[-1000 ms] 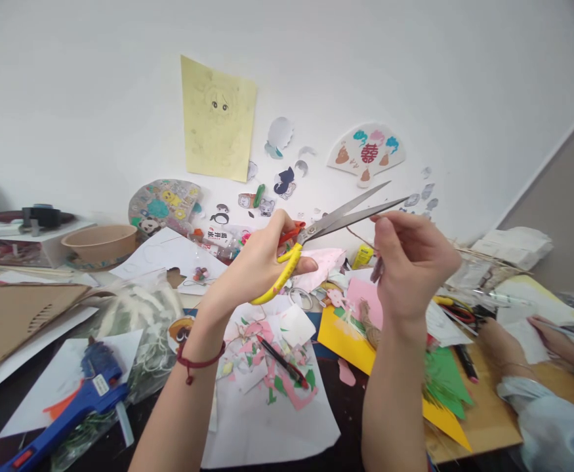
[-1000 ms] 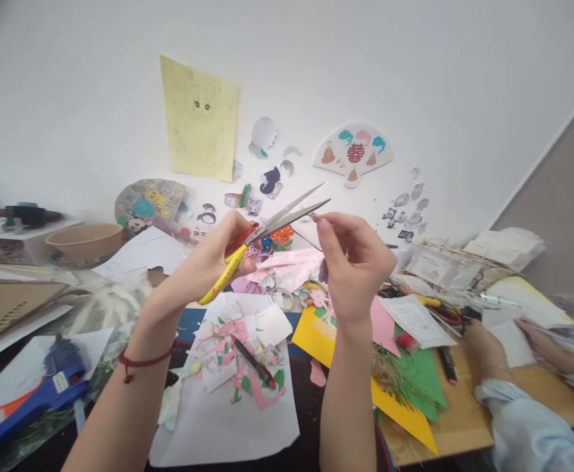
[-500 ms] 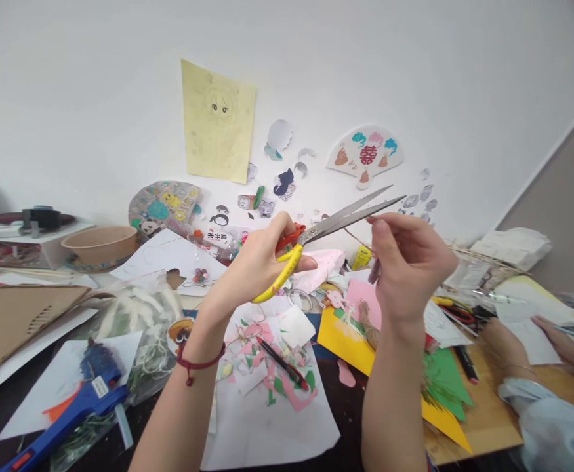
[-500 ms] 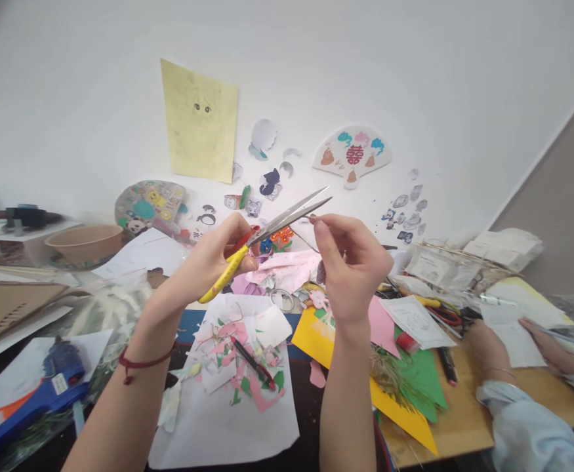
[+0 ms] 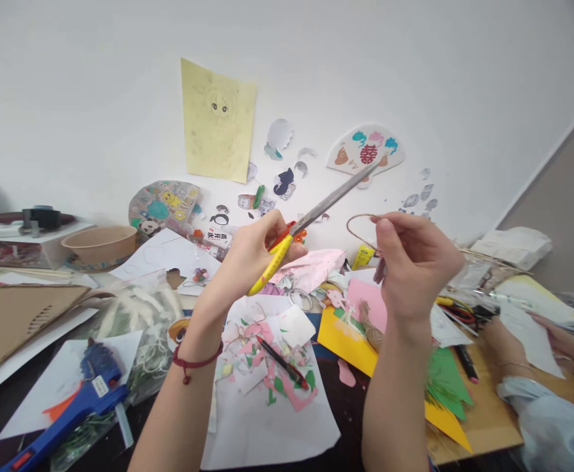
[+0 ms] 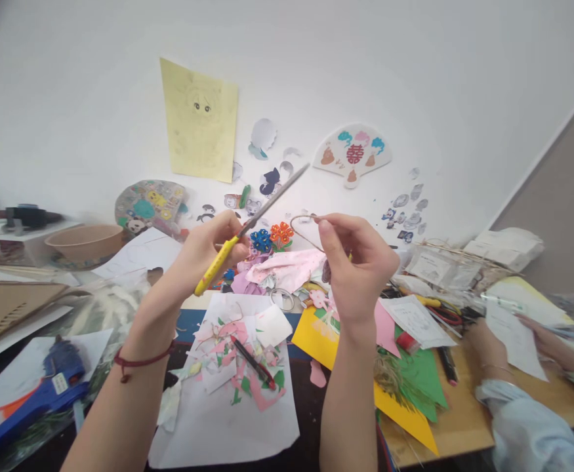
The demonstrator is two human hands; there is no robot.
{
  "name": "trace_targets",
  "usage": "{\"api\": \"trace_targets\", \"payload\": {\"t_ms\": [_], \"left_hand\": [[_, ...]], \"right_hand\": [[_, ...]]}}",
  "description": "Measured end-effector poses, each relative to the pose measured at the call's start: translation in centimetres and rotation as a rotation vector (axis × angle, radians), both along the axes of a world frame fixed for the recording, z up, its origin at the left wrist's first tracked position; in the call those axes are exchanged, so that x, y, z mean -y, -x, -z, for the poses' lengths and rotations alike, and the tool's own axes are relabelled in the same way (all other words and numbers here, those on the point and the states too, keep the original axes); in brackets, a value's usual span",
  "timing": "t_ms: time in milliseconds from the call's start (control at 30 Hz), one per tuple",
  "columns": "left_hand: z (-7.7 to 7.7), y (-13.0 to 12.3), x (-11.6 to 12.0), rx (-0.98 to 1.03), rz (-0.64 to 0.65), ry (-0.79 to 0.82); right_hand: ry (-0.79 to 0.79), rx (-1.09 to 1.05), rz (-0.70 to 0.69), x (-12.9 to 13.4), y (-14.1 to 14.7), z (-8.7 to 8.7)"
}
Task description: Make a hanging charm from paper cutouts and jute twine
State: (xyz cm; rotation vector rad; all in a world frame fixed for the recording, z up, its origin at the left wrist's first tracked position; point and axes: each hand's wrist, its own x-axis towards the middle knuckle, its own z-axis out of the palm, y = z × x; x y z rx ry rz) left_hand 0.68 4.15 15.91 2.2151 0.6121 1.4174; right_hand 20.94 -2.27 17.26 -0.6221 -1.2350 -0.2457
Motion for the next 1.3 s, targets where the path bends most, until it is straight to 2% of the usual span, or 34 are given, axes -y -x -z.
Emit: {"api": "trace_targets", "payload": {"t_ms": [233,433,633,733,900,1300], "left_hand": [[-0.1,1.5,0.3,-0.165,0.007,0.083],[-0.5,2.0,0.0,-0.266,-0.005,-0.030],[-0.5,2.9,-0.2,-0.325,0.019,-0.037],[-0.4,3.3,-0.2,-0.339,0.014,-0.046],[-0.5,3.6,0.0,-0.397,0.043,0.039],[-0.6,3.9,0.0,-0.404,0.105,0.083]], "right_hand": [[0.070,0.096,0.092,0.4,-0.6,0.1],[0.026,0.243,0.122,1.0,-1.2,-0.2],[0.049,0.349,0.130,1.7,-1.8,-0.4],[0.071,0.375,0.138,2.1,-1.8,-0.3],[0.065,0.395,0.130,2.5,-1.6,-0.3],[0.051,0.396,0.131,2.8,-1.5,-0.2]]}}
